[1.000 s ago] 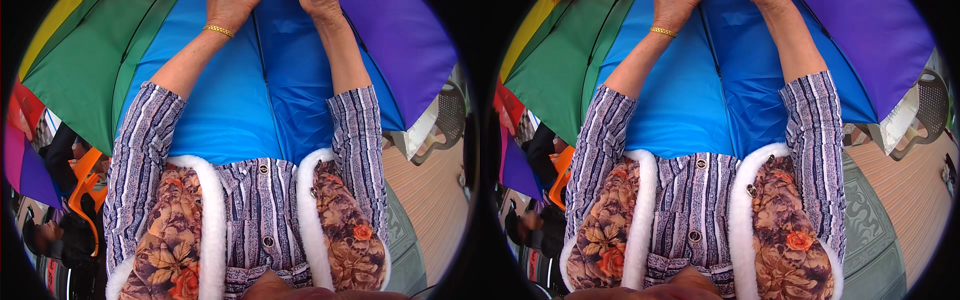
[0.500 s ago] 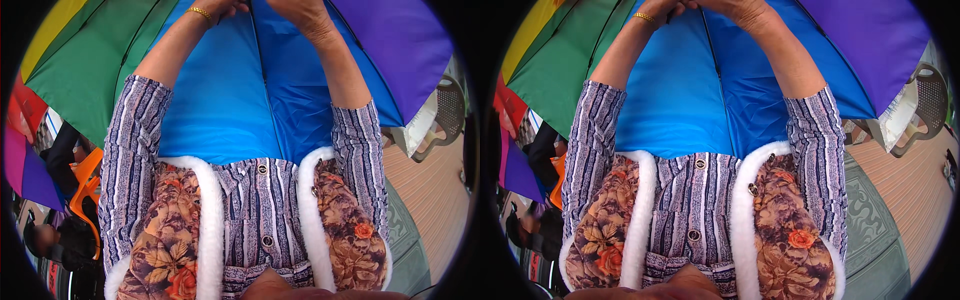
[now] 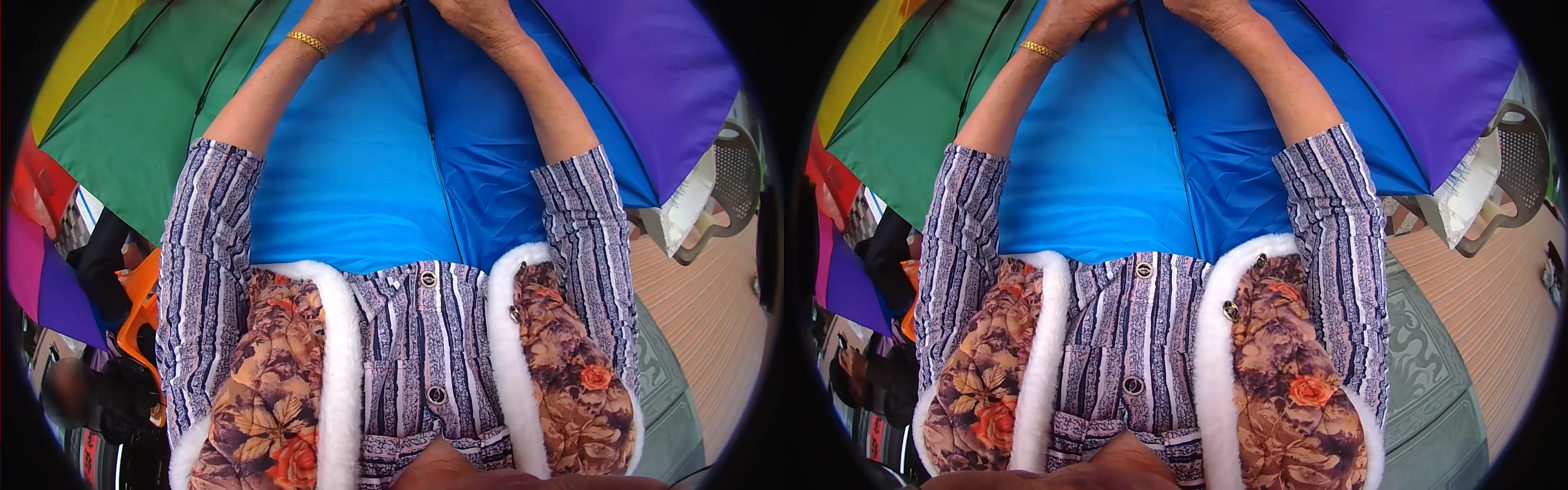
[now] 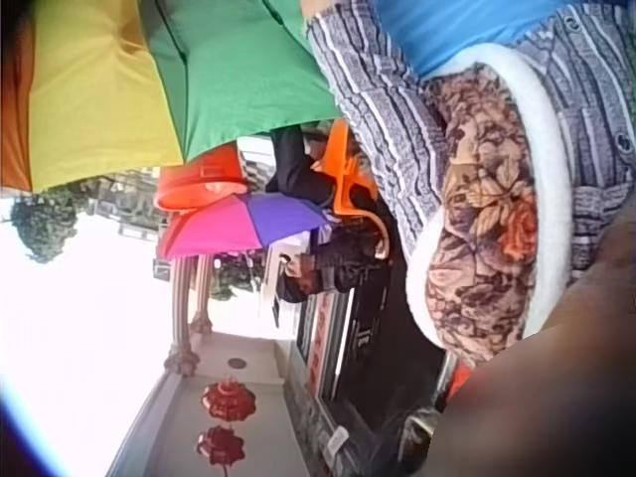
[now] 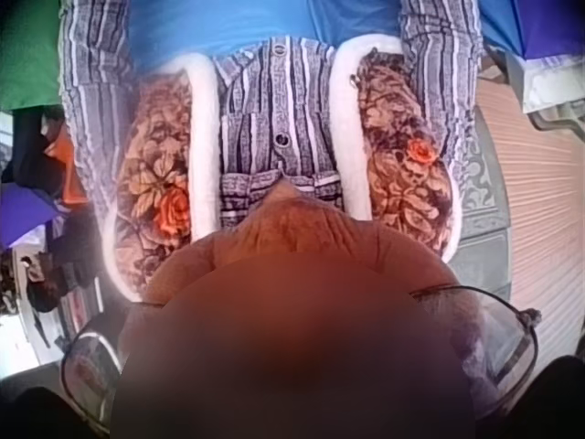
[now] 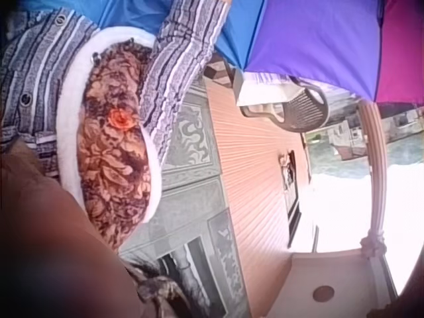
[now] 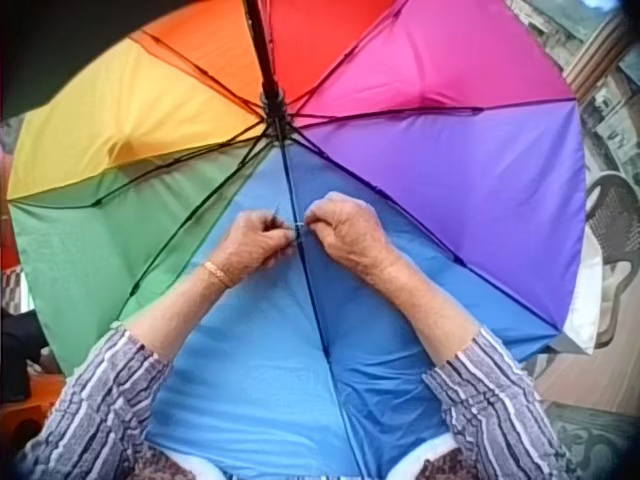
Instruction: Repairing a multi-colored umbrella by sewing the fabric canopy to the metal ribs.
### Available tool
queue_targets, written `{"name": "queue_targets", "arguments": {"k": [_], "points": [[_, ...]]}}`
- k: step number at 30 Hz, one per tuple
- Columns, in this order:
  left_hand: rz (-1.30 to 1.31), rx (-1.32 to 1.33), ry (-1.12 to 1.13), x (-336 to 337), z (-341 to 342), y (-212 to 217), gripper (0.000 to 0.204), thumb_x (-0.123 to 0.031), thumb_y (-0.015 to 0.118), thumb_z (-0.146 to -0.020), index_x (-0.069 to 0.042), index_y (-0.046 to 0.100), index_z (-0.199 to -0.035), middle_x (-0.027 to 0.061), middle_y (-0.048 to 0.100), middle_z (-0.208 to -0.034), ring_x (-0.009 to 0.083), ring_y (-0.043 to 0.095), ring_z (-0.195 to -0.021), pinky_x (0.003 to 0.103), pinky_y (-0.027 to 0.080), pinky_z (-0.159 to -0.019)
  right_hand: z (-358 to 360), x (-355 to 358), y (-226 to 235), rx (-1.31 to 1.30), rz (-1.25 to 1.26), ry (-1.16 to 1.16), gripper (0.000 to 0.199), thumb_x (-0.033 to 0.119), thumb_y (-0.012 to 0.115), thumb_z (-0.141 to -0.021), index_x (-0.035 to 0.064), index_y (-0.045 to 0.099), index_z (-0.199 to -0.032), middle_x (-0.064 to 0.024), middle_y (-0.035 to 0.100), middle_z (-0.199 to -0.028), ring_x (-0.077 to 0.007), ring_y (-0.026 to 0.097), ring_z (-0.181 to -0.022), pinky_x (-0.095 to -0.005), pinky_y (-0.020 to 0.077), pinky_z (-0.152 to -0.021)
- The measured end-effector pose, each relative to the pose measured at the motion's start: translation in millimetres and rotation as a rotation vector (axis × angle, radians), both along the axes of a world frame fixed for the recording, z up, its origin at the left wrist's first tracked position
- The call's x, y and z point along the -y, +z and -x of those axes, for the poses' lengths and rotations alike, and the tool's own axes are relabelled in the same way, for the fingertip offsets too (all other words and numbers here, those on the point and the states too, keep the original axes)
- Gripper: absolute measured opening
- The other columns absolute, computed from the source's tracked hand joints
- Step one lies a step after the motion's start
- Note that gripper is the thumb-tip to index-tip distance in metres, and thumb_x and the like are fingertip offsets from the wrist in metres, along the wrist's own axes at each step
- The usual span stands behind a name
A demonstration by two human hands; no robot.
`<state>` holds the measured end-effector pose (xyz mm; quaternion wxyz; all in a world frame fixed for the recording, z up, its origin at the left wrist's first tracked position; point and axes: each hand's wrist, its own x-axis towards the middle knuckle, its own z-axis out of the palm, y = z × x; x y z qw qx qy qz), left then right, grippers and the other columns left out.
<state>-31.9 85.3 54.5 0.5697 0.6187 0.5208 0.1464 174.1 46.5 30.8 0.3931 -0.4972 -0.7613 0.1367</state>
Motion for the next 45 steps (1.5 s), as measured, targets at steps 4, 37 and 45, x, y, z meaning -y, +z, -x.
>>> {"name": "queue_targets", "arguments": {"k": [4, 37, 45], "points": [[-0.007, 0.076, 0.055, -3.2, 11.1, -4.3, 0.017, -0.018, 0.069, -0.095, -0.003, 0.068, -0.087, 0.0032, 0.067, -0.071, 0.0087, 0.056, -0.052, 0.024, 0.044, -0.047, 10.2, -2.6, 4.2, -0.013, 0.064, -0.031, 0.008, 0.01, 0.065, -0.089, 0.0085, 0.072, -0.088, -0.0141, 0.067, -0.084, -0.0368, 0.067, -0.083, -0.0443, 0.0544, -0.073], [-0.224, 0.051, 0.195, -6.4, -5.6, -11.8, 0.015, -0.016, 0.071, -0.092, -0.005, 0.066, -0.084, 0.0012, 0.063, -0.066, 0.0097, 0.056, -0.052, 0.027, 0.045, -0.048, 43.9, -6.3, -13.3, -0.331, 0.04, -0.172, 0.009, 0.009, 0.063, -0.088, 0.001, 0.062, -0.091, -0.0211, 0.066, -0.077, -0.0397, 0.068, -0.073, -0.0443, 0.0538, -0.065], [-0.746, -0.157, -0.027, -7.2, -17.1, -18.5, 0.01, -0.012, 0.066, -0.09, -0.004, 0.068, -0.096, 0.0143, 0.068, -0.074, 0.0295, 0.068, -0.068, 0.043, 0.055, -0.064, 22.9, -10.6, -7.9, -1.043, 0.532, -0.417, 0.01, 0.011, 0.057, -0.093, 0.0049, 0.061, -0.086, -0.0142, 0.07, -0.078, -0.0258, 0.067, -0.056, -0.037, 0.0517, -0.05]]}}
